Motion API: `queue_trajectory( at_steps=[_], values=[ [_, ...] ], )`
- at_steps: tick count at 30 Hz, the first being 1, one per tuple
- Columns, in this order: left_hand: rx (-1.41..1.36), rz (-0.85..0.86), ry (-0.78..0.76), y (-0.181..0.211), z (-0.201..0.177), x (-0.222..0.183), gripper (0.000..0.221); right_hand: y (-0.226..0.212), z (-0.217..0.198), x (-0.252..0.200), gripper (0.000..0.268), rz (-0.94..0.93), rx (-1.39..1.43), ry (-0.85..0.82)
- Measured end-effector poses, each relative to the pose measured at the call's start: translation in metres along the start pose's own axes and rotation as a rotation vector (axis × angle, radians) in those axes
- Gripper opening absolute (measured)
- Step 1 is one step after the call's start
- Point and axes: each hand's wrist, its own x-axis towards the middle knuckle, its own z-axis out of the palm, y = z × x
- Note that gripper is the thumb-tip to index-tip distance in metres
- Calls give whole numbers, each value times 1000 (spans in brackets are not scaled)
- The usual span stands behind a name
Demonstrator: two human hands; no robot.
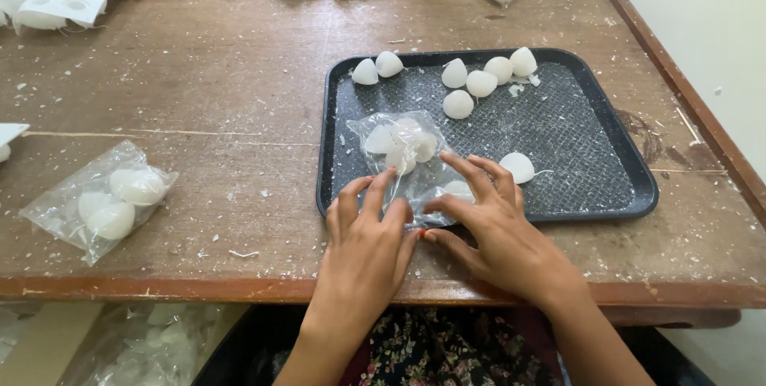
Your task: The person is packaging small white cone-shaped wax items into plastic bags.
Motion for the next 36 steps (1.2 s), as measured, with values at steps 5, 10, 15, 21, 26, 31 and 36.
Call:
queue_trajectory(
  at_steps=[5,10,15,21,26,31,36],
  values=[
    [-43,180,113,-3,-9,-12,20,6,-2,-8,25,-69,-22,97],
    [-62,325,121,-12,-14,-25,15,12,-4,-19,20,-130,-163,170],
    [-128,331,163,-19,-15,-37,21,33,16,-41,18,-264,-254,324],
    [-136,355,218,-30,-17,-45,23,28,-2,-38,20,-255,-288,317],
    [-267,280,198,-38,-18,-51,23,38,-6,-39,14,-224,-194,295],
    [-438,126,90,-53,-10,-56,29,46,-10,-45,15,-230,-51,212],
    [-35,409,41,-61,-31,-17,58,47,-25,-18,42,-367,-52,56]
  ],
)
